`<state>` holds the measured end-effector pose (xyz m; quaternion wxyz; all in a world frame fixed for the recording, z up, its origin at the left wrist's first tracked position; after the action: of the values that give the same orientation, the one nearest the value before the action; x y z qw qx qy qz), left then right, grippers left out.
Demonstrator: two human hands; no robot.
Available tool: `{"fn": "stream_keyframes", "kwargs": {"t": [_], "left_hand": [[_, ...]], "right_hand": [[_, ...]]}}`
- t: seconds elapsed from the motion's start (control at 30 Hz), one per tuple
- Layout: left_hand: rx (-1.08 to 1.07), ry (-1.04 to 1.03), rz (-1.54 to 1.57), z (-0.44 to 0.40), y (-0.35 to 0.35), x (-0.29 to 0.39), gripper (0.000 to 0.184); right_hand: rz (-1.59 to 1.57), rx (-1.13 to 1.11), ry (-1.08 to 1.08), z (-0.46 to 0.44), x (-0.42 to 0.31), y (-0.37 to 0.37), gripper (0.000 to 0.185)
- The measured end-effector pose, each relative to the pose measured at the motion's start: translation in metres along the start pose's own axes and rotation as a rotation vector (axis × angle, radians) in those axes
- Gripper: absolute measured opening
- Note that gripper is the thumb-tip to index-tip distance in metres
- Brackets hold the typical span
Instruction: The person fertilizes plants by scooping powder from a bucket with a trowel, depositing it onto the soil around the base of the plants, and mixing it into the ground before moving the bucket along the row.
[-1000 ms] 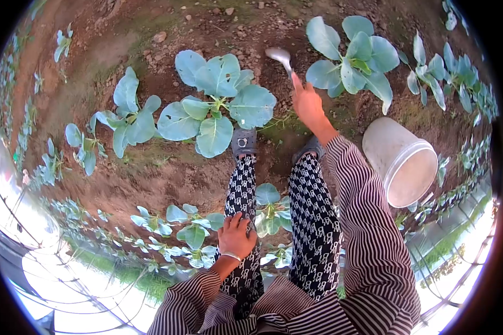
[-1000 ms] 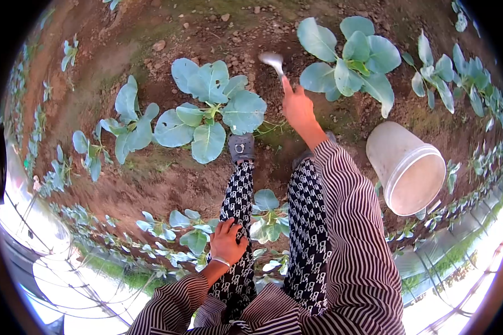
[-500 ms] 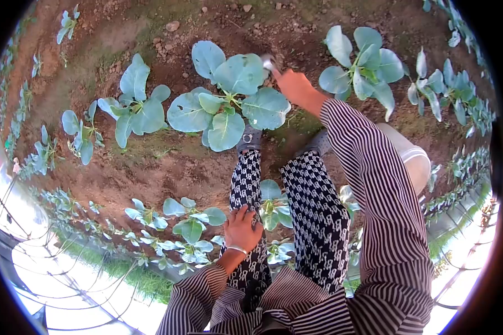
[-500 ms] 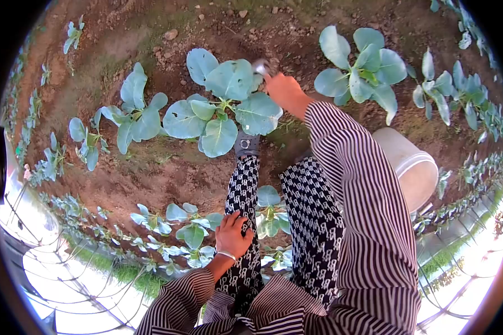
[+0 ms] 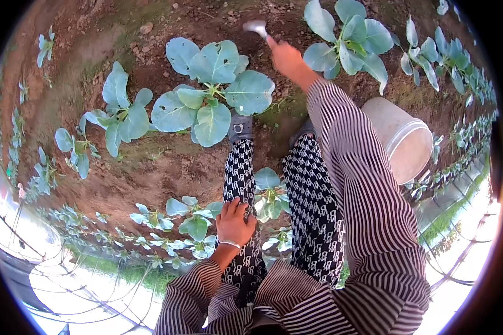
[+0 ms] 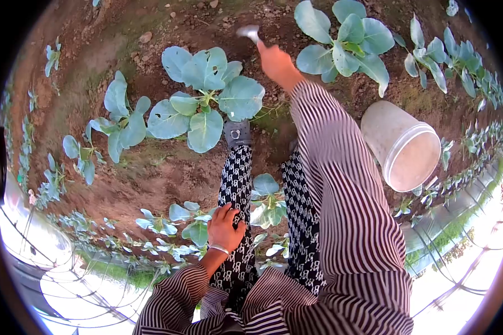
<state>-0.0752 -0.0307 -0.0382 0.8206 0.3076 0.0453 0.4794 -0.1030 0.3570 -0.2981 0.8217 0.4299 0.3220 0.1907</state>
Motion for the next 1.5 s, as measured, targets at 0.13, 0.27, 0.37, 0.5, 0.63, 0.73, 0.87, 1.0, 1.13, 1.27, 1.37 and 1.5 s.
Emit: {"fn": "stream_keyframes", "kwargs": {"t": [0.13,0.27,0.37,0.5,0.63,0.73,0.87,1.0,1.13,1.27,1.37,1.5], "left_hand": [[-0.042,0.016,-0.013,-0.002,0.000,0.001,0.040],[-0.088,0.024,-0.042,-0.003,0.001,0.003,0.041],[-0.088,0.004,-0.053,-0.005,0.004,0.001,0.041],[-0.095,-0.004,-0.073,-0.002,0.001,0.005,0.041],[-0.092,-0.014,-0.107,-0.005,0.002,0.006,0.041],[0.000,-0.079,-0.125,-0.007,0.005,0.011,0.036],[-0.037,-0.060,-0.133,-0.007,0.005,0.010,0.037],[-0.028,-0.076,-0.124,-0.009,0.004,0.007,0.037],[-0.030,-0.087,-0.146,-0.008,0.004,0.009,0.037],[-0.068,-0.056,-0.180,-0.013,0.005,0.008,0.038],[-0.099,-0.030,-0.236,-0.015,0.013,0.024,0.039],[-0.008,-0.136,-0.349,-0.016,0.015,0.040,0.036]], "right_hand": [[-0.021,-0.082,-0.028,0.077,0.013,0.015,0.061],[-0.096,0.027,-0.073,0.108,0.008,0.020,0.068],[-0.033,-0.111,-0.033,0.154,0.009,-0.008,0.068],[-0.045,-0.041,-0.231,0.207,0.033,-0.017,0.066],[-0.148,0.372,-0.262,0.177,0.041,0.027,0.062],[-0.465,0.272,-0.415,0.132,0.045,-0.037,0.058],[-0.113,0.023,-0.209,0.161,-0.019,-0.042,0.068],[-0.241,0.086,-0.291,0.206,-0.010,-0.030,0.077],[-0.365,0.304,-0.424,0.206,0.025,-0.028,0.068],[-0.377,0.241,-0.432,0.222,0.020,-0.024,0.065],[-0.532,0.492,-0.621,0.267,0.028,0.007,0.057],[-0.839,0.368,-1.012,0.318,0.076,0.023,0.051]]}}
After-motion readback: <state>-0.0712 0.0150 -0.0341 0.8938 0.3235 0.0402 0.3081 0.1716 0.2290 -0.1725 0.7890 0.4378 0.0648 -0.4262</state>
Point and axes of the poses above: each hand's wrist, its own z-axis away from the middle knuckle, its own y-axis out of the back of the hand, x = y × z, the point moved 5 cm from there along -z, towards the middle knuckle, and after that the axes turned 8 degrees about x, right-handed, at the moved point
